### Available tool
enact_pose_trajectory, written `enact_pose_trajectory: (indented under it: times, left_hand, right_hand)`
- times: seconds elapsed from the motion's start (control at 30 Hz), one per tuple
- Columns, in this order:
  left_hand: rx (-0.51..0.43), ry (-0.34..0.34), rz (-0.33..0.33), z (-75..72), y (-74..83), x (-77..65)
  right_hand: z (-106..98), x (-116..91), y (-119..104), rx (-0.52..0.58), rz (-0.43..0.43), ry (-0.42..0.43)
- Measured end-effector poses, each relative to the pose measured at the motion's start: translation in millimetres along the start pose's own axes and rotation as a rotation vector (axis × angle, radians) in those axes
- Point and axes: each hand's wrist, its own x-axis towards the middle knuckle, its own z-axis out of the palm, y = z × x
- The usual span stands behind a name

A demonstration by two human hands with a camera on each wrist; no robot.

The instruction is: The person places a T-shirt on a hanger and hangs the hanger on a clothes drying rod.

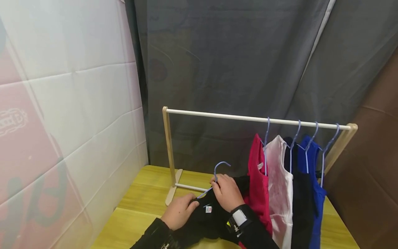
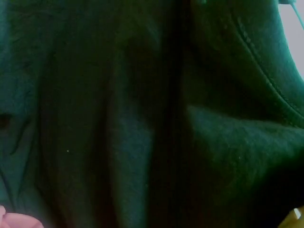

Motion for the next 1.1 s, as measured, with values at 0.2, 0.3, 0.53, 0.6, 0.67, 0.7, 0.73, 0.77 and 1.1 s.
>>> enact_pose_trajectory:
  times: [0.2, 0.3, 0.53, 0.6, 0.67, 0.7, 0.73, 0.77, 1.1]
  left_hand:
    - [-0.035, -0.026, -0.048, -0.2, -8.1, -1.3]
    - [-0.062, -0.011, -0.053, -4.0, -12.2, -2.5]
    - [-0.095, 0.028, -0.008, -13.7, -14.1, -5.6]
    - [-0.109, 0.028, 0.006, -14.0, -14.2, -6.0]
    - [-0.115, 0.027, 0.02, -14.0, -15.2, -6.7]
    - [-0.114, 0.028, 0.027, -14.0, -15.6, -6.9]
    - [-0.112, 0.029, 0.034, -14.1, -16.1, -7.1]
    - [-0.11, 0.032, 0.04, -14.1, -16.8, -7.3]
    - [-0.119, 0.026, 0.021, -17.7, -21.2, -9.0]
  right_hand:
    - [-6, -1, 10, 0.107, 0.091, 0.007]
    - [-9, -2, 26, 0.085, 0.118, 0.072]
    - [-16, -11, 72, 0.016, 0.445, 0.186]
    - [-18, -16, 81, 0.063, 0.562, 0.187]
    - [-19, -19, 89, 0.136, 0.644, 0.17]
    - [-20, -21, 92, 0.172, 0.675, 0.16]
    - [-20, -22, 95, 0.205, 0.697, 0.152]
    - [-21, -22, 97, 0.243, 0.713, 0.147]
    - [-31, -25, 106, 0.193, 0.716, 0.212]
